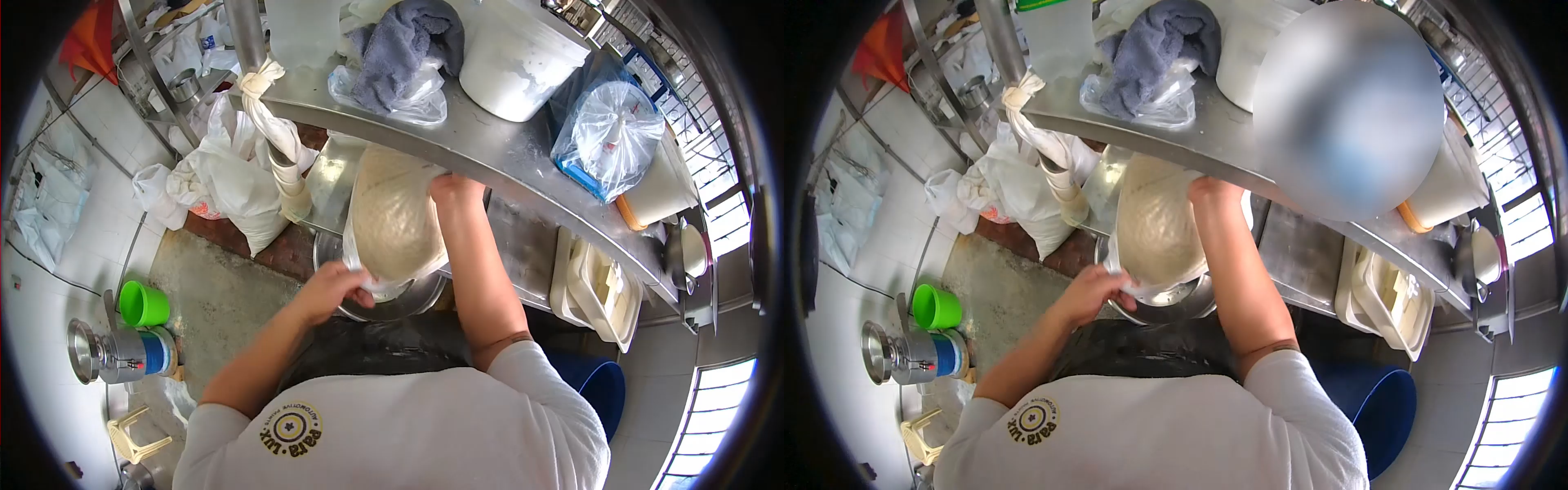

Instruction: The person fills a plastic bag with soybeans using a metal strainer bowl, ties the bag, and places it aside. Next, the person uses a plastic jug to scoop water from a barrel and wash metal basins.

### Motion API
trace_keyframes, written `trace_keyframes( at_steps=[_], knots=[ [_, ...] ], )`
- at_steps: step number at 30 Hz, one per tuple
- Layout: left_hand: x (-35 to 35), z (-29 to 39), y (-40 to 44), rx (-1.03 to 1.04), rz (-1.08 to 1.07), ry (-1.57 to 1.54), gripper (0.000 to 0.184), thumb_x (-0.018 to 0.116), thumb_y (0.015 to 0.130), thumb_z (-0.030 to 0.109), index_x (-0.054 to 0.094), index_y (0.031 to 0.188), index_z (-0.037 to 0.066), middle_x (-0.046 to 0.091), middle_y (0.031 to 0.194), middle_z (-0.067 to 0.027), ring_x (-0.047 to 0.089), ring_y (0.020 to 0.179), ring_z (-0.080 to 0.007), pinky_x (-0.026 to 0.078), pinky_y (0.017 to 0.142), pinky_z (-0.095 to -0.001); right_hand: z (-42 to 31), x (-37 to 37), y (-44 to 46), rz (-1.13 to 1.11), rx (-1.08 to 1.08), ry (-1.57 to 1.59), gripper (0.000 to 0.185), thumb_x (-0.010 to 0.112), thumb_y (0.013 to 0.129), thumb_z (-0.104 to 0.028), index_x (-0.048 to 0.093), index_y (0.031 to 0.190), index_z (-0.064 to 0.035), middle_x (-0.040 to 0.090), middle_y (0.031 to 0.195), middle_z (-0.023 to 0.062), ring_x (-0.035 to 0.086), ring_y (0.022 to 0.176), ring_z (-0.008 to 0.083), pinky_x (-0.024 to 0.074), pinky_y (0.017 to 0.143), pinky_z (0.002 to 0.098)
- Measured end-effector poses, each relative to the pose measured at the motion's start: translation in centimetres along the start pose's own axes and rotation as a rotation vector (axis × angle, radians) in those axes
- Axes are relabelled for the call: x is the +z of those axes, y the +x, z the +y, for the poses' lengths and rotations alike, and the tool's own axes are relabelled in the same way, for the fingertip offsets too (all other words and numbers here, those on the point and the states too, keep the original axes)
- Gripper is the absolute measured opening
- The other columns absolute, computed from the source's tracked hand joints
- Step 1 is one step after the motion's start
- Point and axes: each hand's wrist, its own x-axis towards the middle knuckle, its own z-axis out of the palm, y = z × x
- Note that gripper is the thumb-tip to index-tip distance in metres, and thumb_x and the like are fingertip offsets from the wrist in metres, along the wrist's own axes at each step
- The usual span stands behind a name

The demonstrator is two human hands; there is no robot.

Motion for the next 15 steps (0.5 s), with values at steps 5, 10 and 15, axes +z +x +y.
trace_keyframes(
  at_steps=[5, 10, 15],
  knots=[
    [-0.3, -2.7, 6.1, -0.092, 0.208, -0.095, 0.029, 0.056, 0.102, 0.024, 0.066, 0.103, -0.002, 0.069, 0.09, -0.0118, 0.068, 0.074, -0.0199, 0.058, 0.066, -0.0385, -0.3, 0.0, -0.5, 0.07, -0.029, 0.065, 0.023, 0.061, 0.101, -0.033, 0.064, 0.115, -0.0155, 0.07, 0.113, -0.0018, 0.066, 0.103, 0.0131, 0.0547, 0.082, 0.0277],
    [1.0, 8.6, 8.4, 0.271, 0.153, -0.192, 0.023, 0.061, 0.098, 0.026, 0.061, 0.09, 0.005, 0.059, 0.074, -0.0034, 0.058, 0.064, -0.0126, 0.05, 0.055, -0.0325, -2.0, -5.1, 1.3, 0.097, -0.02, -0.031, 0.015, 0.061, 0.1, -0.024, 0.063, 0.112, -0.0159, 0.068, 0.098, -0.0003, 0.056, 0.069, 0.0075, 0.0384, 0.049, 0.0241],
    [7.1, 10.3, 14.8, 0.618, 0.219, 0.586, 0.03, 0.062, 0.099, 0.028, 0.07, 0.103, -0.001, 0.072, 0.093, -0.0054, 0.067, 0.078, -0.0171, 0.051, 0.068, -0.0335, 0.0, -10.2, -4.6, -0.006, -0.044, -0.568, 0.014, 0.058, 0.099, -0.006, 0.056, 0.114, -0.0071, 0.059, 0.088, 0.0029, 0.053, 0.067, 0.0115, 0.0442, 0.058, 0.0288]
  ],
)
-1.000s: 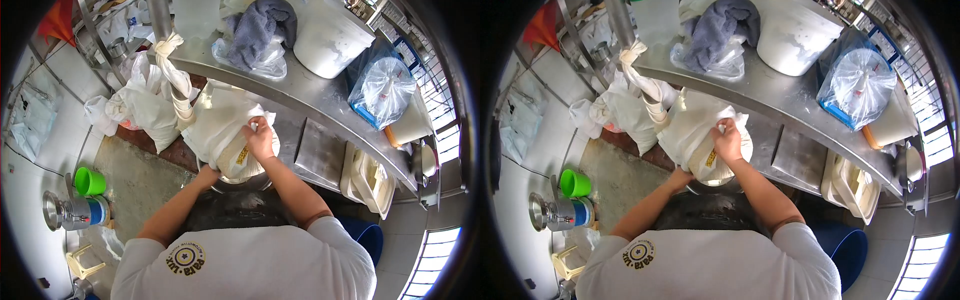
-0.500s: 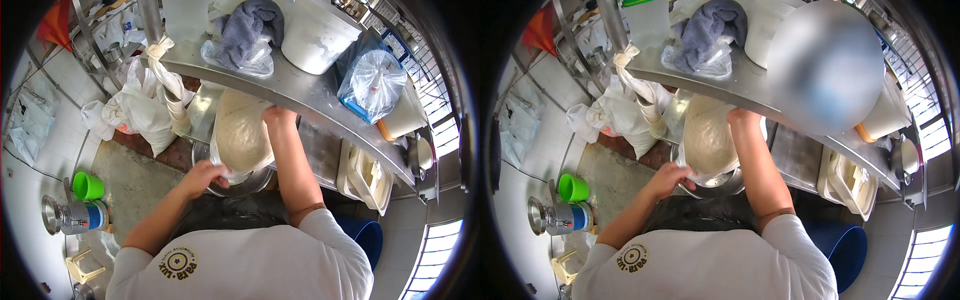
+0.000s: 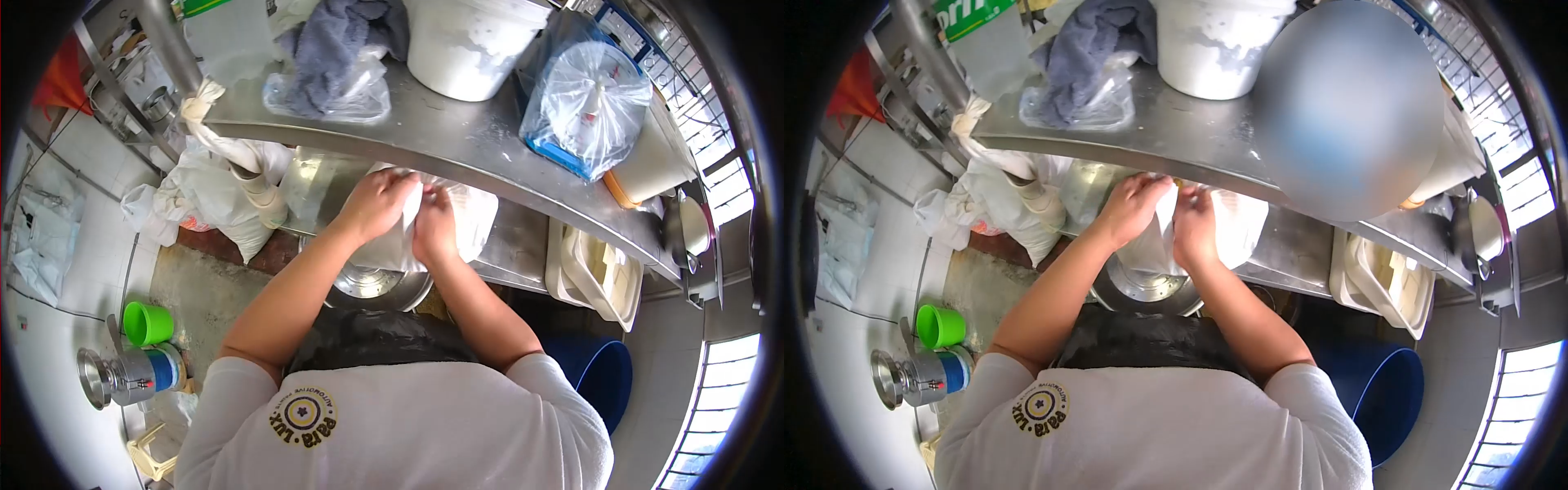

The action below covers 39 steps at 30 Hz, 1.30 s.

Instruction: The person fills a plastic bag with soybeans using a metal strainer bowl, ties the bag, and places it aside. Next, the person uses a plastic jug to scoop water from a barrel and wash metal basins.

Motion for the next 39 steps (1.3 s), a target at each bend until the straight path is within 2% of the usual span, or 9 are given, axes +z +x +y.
trace_keyframes(
  at_steps=[7, 10, 11, 15, 17, 23, 27, 31, 39],
  knots=[
    [-2.4, -2.4, -3.7, -0.201, 0.202, -0.214, 0.031, 0.059, 0.1, 0.025, 0.071, 0.104, -0.003, 0.074, 0.092, -0.0098, 0.07, 0.088, -0.0215, 0.052, 0.082, -0.0344, -9.5, -7.0, -3.5, -0.495, 0.126, -0.448, 0.042, 0.062, 0.099, -0.008, 0.051, 0.139, 0.0026, 0.072, 0.115, 0.0195, 0.072, 0.091, 0.0246, 0.0603, 0.079, 0.0366],
    [-1.8, -1.8, -3.6, -0.304, 0.162, -0.531, 0.028, 0.059, 0.099, 0.022, 0.071, 0.101, -0.003, 0.073, 0.09, -0.0122, 0.069, 0.085, -0.0225, 0.052, 0.082, -0.0337, -10.2, -9.5, -1.7, -0.041, -0.296, -1.067, 0.044, 0.069, 0.096, -0.019, 0.058, 0.131, 0.0058, 0.074, 0.107, 0.0203, 0.073, 0.087, 0.0282, 0.0591, 0.076, 0.0379],
    [-1.2, -1.8, -3.6, -0.315, 0.079, -0.665, 0.027, 0.059, 0.099, 0.021, 0.07, 0.098, -0.003, 0.073, 0.09, -0.0125, 0.068, 0.083, -0.0216, 0.053, 0.081, -0.033, -10.6, -9.7, 0.2, 0.065, -1.149, -1.233, 0.041, 0.075, 0.091, -0.028, 0.068, 0.118, 0.0025, 0.074, 0.096, 0.0213, 0.072, 0.079, 0.0376, 0.0576, 0.068, 0.0414],
    [2.8, -0.8, -2.8, -0.545, -0.074, -0.633, 0.046, 0.064, 0.099, 0.04, 0.064, 0.111, -0.005, 0.071, 0.096, -0.0131, 0.066, 0.081, -0.0191, 0.053, 0.078, -0.0322, -5.7, -10.9, 4.9, -0.231, -0.441, -1.5, 0.025, 0.068, 0.095, -0.024, 0.073, 0.107, -0.0027, 0.073, 0.102, 0.0237, 0.07, 0.093, 0.0436, 0.0564, 0.073, 0.0493],
    [4.8, -1.9, -2.0, -0.603, -0.078, -0.577, 0.057, 0.067, 0.098, 0.05, 0.063, 0.116, -0.004, 0.07, 0.103, -0.0127, 0.066, 0.088, -0.0185, 0.053, 0.08, -0.0344, -5.6, -5.4, -0.8, -0.398, -1.004, -1.558, 0.01, 0.067, 0.085, -0.014, 0.068, 0.082, -0.0043, 0.067, 0.077, 0.0172, 0.068, 0.078, 0.0382, 0.0546, 0.07, 0.0478],
    [6.8, -3.0, -3.0, -0.761, 0.176, -0.673, 0.038, 0.073, 0.094, 0.015, 0.055, 0.12, -0.005, 0.065, 0.112, -0.0118, 0.065, 0.101, -0.0204, 0.053, 0.087, -0.0391, -5.6, -8.7, -5.1, -0.688, -1.067, -1.267, 0.029, 0.074, 0.084, -0.008, 0.066, 0.108, 0.0036, 0.069, 0.11, 0.0221, 0.067, 0.108, 0.0389, 0.0528, 0.094, 0.0469],
    [5.8, -3.3, -2.4, -0.635, 0.263, -0.989, 0.026, 0.067, 0.099, 0.015, 0.058, 0.12, 0.002, 0.067, 0.108, -0.011, 0.068, 0.095, -0.0213, 0.056, 0.078, -0.0392, -3.1, -14.8, -4.8, -0.044, -0.81, -1.029, 0.024, 0.065, 0.101, -0.012, 0.064, 0.119, 0.0037, 0.07, 0.114, 0.0189, 0.068, 0.108, 0.031, 0.052, 0.096, 0.0375],
    [2.1, -0.6, -6.1, -0.749, 0.062, -0.952, 0.021, 0.06, 0.103, 0.023, 0.066, 0.107, 0.003, 0.071, 0.095, -0.0075, 0.067, 0.083, -0.0185, 0.053, 0.066, -0.0374, 2.9, -21.5, -4.4, 0.097, 0.381, -0.405, 0.044, 0.057, 0.106, -0.048, 0.065, 0.107, -0.0047, 0.067, 0.089, 0.0067, 0.067, 0.077, 0.024, 0.0537, 0.072, 0.0326],
    [-13.6, -1.6, -17.9, -0.39, -0.02, -0.331, 0.033, 0.066, 0.1, 0.034, 0.072, 0.101, 0.001, 0.068, 0.088, -0.0039, 0.058, 0.078, -0.0134, 0.048, 0.068, -0.0324, 11.5, -15.2, -6.6, -0.272, 0.685, 0.262, 0.111, 0.028, 0.085, -0.094, 0.036, 0.16, -0.0127, 0.047, 0.158, 0.0133, 0.044, 0.143, 0.0416, 0.0306, 0.118, 0.0626]
  ],
)
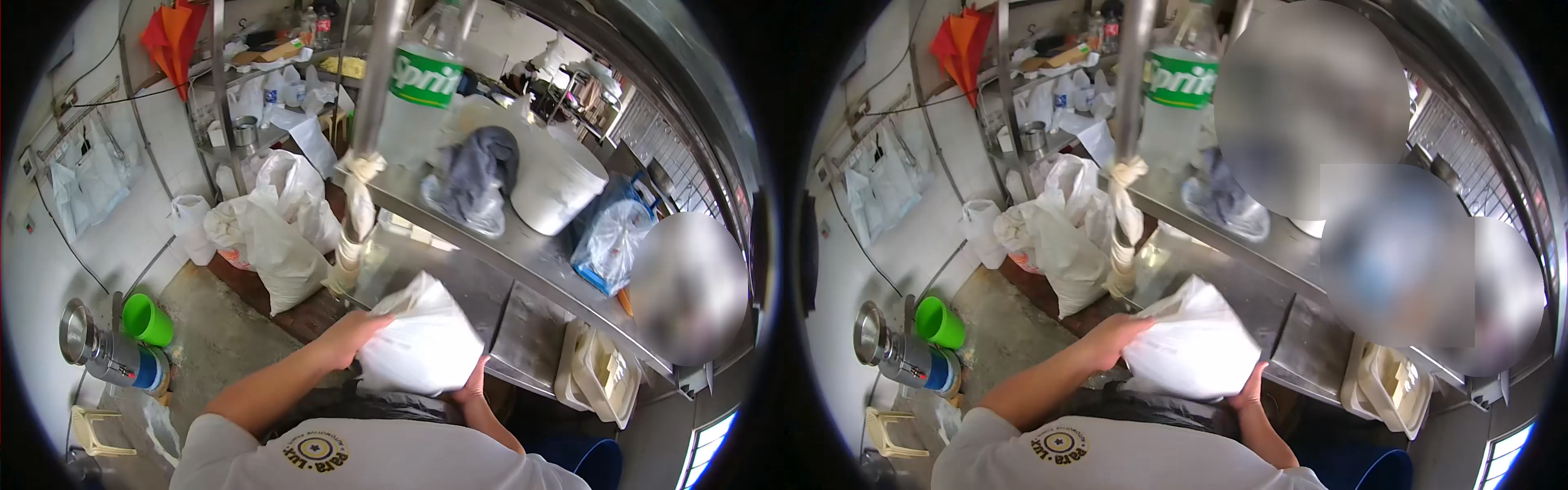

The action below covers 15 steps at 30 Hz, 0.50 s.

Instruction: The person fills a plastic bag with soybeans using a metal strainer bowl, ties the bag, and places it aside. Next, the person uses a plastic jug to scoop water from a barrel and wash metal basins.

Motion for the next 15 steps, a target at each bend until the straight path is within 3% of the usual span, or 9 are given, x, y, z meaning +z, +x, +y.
trace_keyframes(
  at_steps=[1, 2, 3, 5, 6, 8, 9, 11, 15],
  knots=[
    [-1.8, 0.6, -0.8, -0.299, -0.008, -0.131, 0.038, 0.069, 0.099, 0.039, 0.075, 0.108, 0.002, 0.067, 0.087, -0.0025, 0.057, 0.079, -0.0132, 0.048, 0.07, -0.0337, 0.9, 3.6, 0.4, -0.115, 0.018, 0.004, 0.11, 0.027, 0.086, -0.094, 0.037, 0.16, -0.013, 0.047, 0.158, 0.0128, 0.043, 0.144, 0.0417, 0.0271, 0.12, 0.0634],
    [-2.0, 3.4, -3.5, -0.241, 0.025, -0.057, 0.04, 0.071, 0.098, 0.043, 0.076, 0.105, 0.004, 0.064, 0.082, 0.0003, 0.053, 0.076, -0.0128, 0.046, 0.069, -0.0339, 3.4, 5.9, 0.1, -0.107, 0.097, 0.029, 0.104, 0.029, 0.09, -0.089, 0.037, 0.16, -0.0128, 0.046, 0.159, 0.0121, 0.042, 0.145, 0.0396, 0.0276, 0.121, 0.0609],
    [-4.4, 2.9, -4.5, -0.317, -0.005, 0.155, 0.045, 0.073, 0.095, 0.047, 0.076, 0.103, 0.003, 0.062, 0.08, 0.0019, 0.051, 0.072, -0.012, 0.043, 0.065, -0.0328, 6.4, 7.2, -0.1, -0.098, 0.128, 0.019, 0.09, 0.03, 0.098, -0.079, 0.039, 0.159, -0.0134, 0.047, 0.159, 0.0103, 0.046, 0.144, 0.036, 0.0299, 0.122, 0.0554],
    [-7.5, 2.1, -6.9, -0.065, 0.129, 0.227, 0.043, 0.074, 0.093, 0.044, 0.075, 0.093, 0.001, 0.06, 0.073, 0.0016, 0.049, 0.065, -0.0107, 0.04, 0.059, -0.0314, 11.7, 9.8, 2.1, -0.076, 0.036, -0.2, 0.076, 0.032, 0.104, -0.067, 0.041, 0.158, -0.0136, 0.048, 0.159, 0.0083, 0.047, 0.143, 0.0334, 0.0313, 0.123, 0.0501],
    [-9.4, 2.1, -8.1, -0.083, 0.166, 0.217, 0.043, 0.074, 0.093, 0.044, 0.075, 0.093, 0.001, 0.06, 0.073, 0.0016, 0.049, 0.065, -0.0107, 0.04, 0.059, -0.0314, 13.7, 9.2, 4.3, -0.064, 0.086, -0.19, 0.068, 0.034, 0.107, -0.059, 0.044, 0.156, -0.0137, 0.051, 0.156, 0.0065, 0.049, 0.141, 0.0318, 0.0334, 0.122, 0.0478],
    [-13.6, 2.4, -11.2, -0.359, 0.227, 0.303, 0.04, 0.073, 0.092, 0.039, 0.074, 0.088, 0.0, 0.06, 0.067, -0.0003, 0.052, 0.063, -0.0119, 0.043, 0.058, -0.0319, 15.6, 12.4, 7.6, -0.169, 0.318, -0.087, 0.068, 0.034, 0.107, -0.06, 0.045, 0.155, -0.0121, 0.055, 0.152, 0.0101, 0.052, 0.138, 0.0352, 0.0372, 0.119, 0.0508],
    [-15.4, 2.7, -12.9, -0.395, 0.268, 0.284, 0.04, 0.073, 0.092, 0.039, 0.074, 0.088, 0.0, 0.06, 0.067, -0.0003, 0.052, 0.063, -0.0119, 0.043, 0.058, -0.0319, 16.3, 14.8, 9.0, -0.2, 0.438, -0.031, 0.069, 0.034, 0.107, -0.06, 0.046, 0.154, -0.0115, 0.055, 0.151, 0.0116, 0.052, 0.138, 0.0362, 0.0381, 0.119, 0.0519],
    [-18.0, 3.3, -16.1, -0.448, 0.371, 0.312, 0.036, 0.07, 0.091, 0.035, 0.075, 0.087, 0.0, 0.061, 0.064, -0.0032, 0.056, 0.061, -0.014, 0.045, 0.059, -0.0333, 18.6, 17.9, 12.1, -0.195, 0.489, -0.126, 0.073, 0.032, 0.106, -0.063, 0.045, 0.154, -0.0091, 0.055, 0.15, 0.0143, 0.052, 0.138, 0.0369, 0.0388, 0.118, 0.053],
    [-22.9, 2.4, -19.6, -0.466, 0.493, 0.271, 0.037, 0.068, 0.091, 0.034, 0.075, 0.097, -0.002, 0.068, 0.074, -0.0084, 0.062, 0.069, -0.0172, 0.05, 0.066, -0.0359, 22.2, 26.4, 14.6, -0.352, 0.438, -0.31, 0.089, 0.028, 0.101, -0.075, 0.04, 0.156, -0.006, 0.051, 0.154, 0.0145, 0.05, 0.141, 0.0344, 0.0387, 0.118, 0.0521]
  ],
)
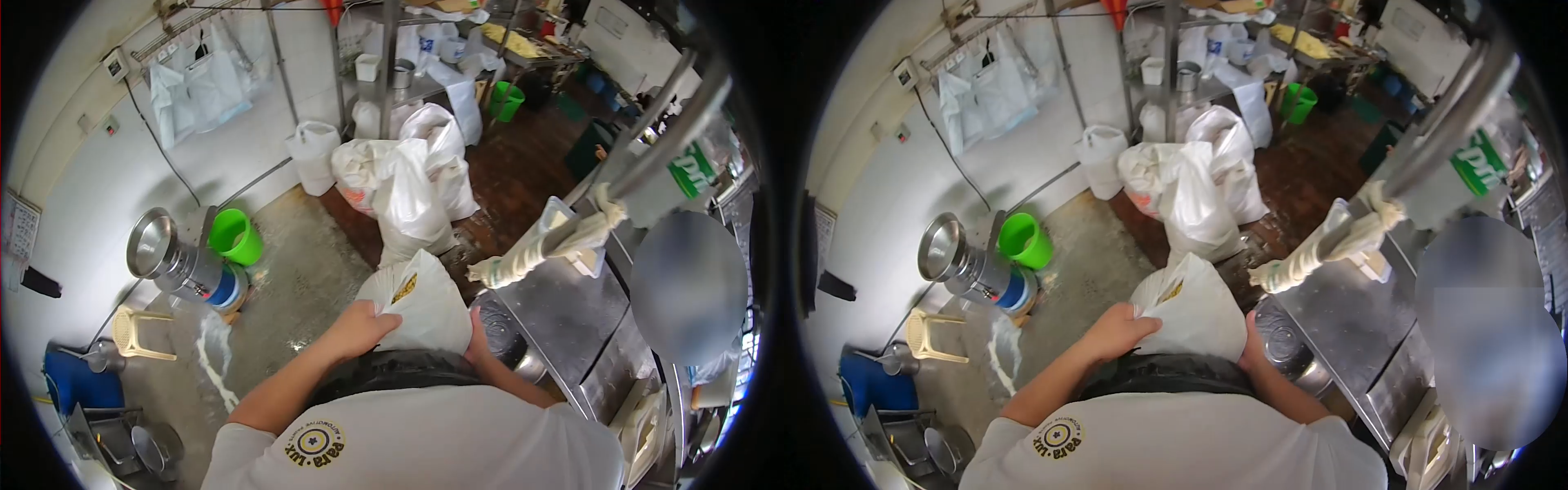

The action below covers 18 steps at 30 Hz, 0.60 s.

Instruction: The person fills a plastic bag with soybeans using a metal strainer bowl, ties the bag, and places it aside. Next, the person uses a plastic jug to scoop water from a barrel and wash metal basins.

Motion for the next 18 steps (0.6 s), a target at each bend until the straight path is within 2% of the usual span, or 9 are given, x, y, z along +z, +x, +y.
trace_keyframes(
  at_steps=[4, 5, 6, 7, 9, 11, 13, 15, 18],
  knots=[
    [-4.0, -1.0, 1.2, 0.02, 0.093, 0.029, 0.039, 0.067, 0.091, 0.033, 0.074, 0.1, -0.004, 0.07, 0.078, -0.0113, 0.065, 0.073, -0.0198, 0.052, 0.07, -0.0385, -1.1, 4.4, 7.5, -0.159, 0.079, -0.107, 0.087, 0.027, 0.102, -0.074, 0.036, 0.159, -0.0083, 0.046, 0.158, 0.0126, 0.048, 0.143, 0.0324, 0.0399, 0.117, 0.0513],
    [-5.1, -1.2, 1.9, 0.028, 0.154, 0.017, 0.044, 0.066, 0.091, 0.036, 0.073, 0.097, -0.007, 0.071, 0.082, -0.0194, 0.069, 0.079, -0.0296, 0.053, 0.075, -0.042, -0.8, 4.4, 10.5, -0.137, 0.104, -0.075, 0.082, 0.033, 0.103, -0.071, 0.041, 0.157, -0.0093, 0.05, 0.156, 0.0115, 0.05, 0.141, 0.0316, 0.0403, 0.116, 0.0501],
    [-6.3, -1.2, 2.7, 0.038, 0.221, 0.006, 0.05, 0.065, 0.09, 0.04, 0.072, 0.094, -0.01, 0.072, 0.086, -0.0275, 0.072, 0.086, -0.0394, 0.054, 0.08, -0.0456, -0.9, 5.0, 13.2, -0.153, 0.115, -0.077, 0.082, 0.033, 0.103, -0.071, 0.041, 0.157, -0.0093, 0.05, 0.156, 0.0115, 0.05, 0.141, 0.0316, 0.0403, 0.116, 0.0501],
    [-7.8, -1.0, 3.6, 0.031, 0.241, 0.012, 0.05, 0.065, 0.09, 0.04, 0.072, 0.094, -0.01, 0.072, 0.086, -0.0275, 0.072, 0.086, -0.0394, 0.054, 0.08, -0.0456, -1.1, 5.7, 16.0, -0.09, 0.169, -0.098, 0.077, 0.038, 0.104, -0.067, 0.044, 0.154, -0.0081, 0.053, 0.153, 0.0119, 0.051, 0.139, 0.0314, 0.0403, 0.116, 0.0493],
    [-11.4, -0.6, 5.7, -0.103, 0.219, 0.105, 0.04, 0.066, 0.091, 0.032, 0.073, 0.104, -0.005, 0.074, 0.087, -0.0159, 0.07, 0.083, -0.025, 0.053, 0.078, -0.0409, -1.3, 7.6, 22.3, -0.055, 0.233, -0.114, 0.073, 0.044, 0.105, -0.063, 0.048, 0.151, -0.007, 0.055, 0.15, 0.0123, 0.053, 0.137, 0.0312, 0.0403, 0.116, 0.0485],
    [-14.9, -0.4, 9.0, -0.166, 0.25, 0.141, 0.04, 0.066, 0.091, 0.033, 0.073, 0.105, -0.005, 0.074, 0.089, -0.0169, 0.07, 0.085, -0.0254, 0.053, 0.08, -0.0402, -1.7, 9.5, 28.5, 0.01, 0.274, -0.126, 0.067, 0.053, 0.104, -0.057, 0.053, 0.146, -0.0051, 0.06, 0.144, 0.0132, 0.056, 0.133, 0.0305, 0.0415, 0.115, 0.0473],
    [-18.5, -0.2, 12.5, -0.232, 0.264, 0.18, 0.041, 0.066, 0.091, 0.033, 0.073, 0.105, -0.005, 0.075, 0.091, -0.0179, 0.071, 0.088, -0.0259, 0.053, 0.083, -0.0396, -2.1, 11.2, 35.2, -0.015, 0.291, -0.153, 0.066, 0.05, 0.105, -0.057, 0.052, 0.147, -0.0063, 0.06, 0.144, 0.0134, 0.056, 0.132, 0.0311, 0.042, 0.115, 0.0491],
    [-22.0, 0.1, 15.6, -0.201, 0.364, 0.12, 0.04, 0.066, 0.091, 0.032, 0.073, 0.106, -0.004, 0.074, 0.092, -0.0194, 0.071, 0.09, -0.0262, 0.053, 0.085, -0.0391, -3.4, 13.4, 39.9, -0.008, 0.355, -0.179, 0.064, 0.046, 0.106, -0.057, 0.052, 0.147, -0.0076, 0.06, 0.144, 0.0126, 0.058, 0.131, 0.0312, 0.0429, 0.114, 0.0507],
    [-27.2, 2.2, 19.3, -0.215, 0.314, 0.127, 0.04, 0.065, 0.091, 0.032, 0.073, 0.107, -0.004, 0.074, 0.091, -0.0198, 0.07, 0.089, -0.0265, 0.052, 0.085, -0.0392, -7.2, 17.2, 44.2, -0.078, 0.365, -0.187, 0.062, 0.046, 0.107, -0.055, 0.052, 0.147, -0.008, 0.059, 0.145, 0.0122, 0.057, 0.132, 0.0308, 0.0428, 0.114, 0.0508]
  ],
)
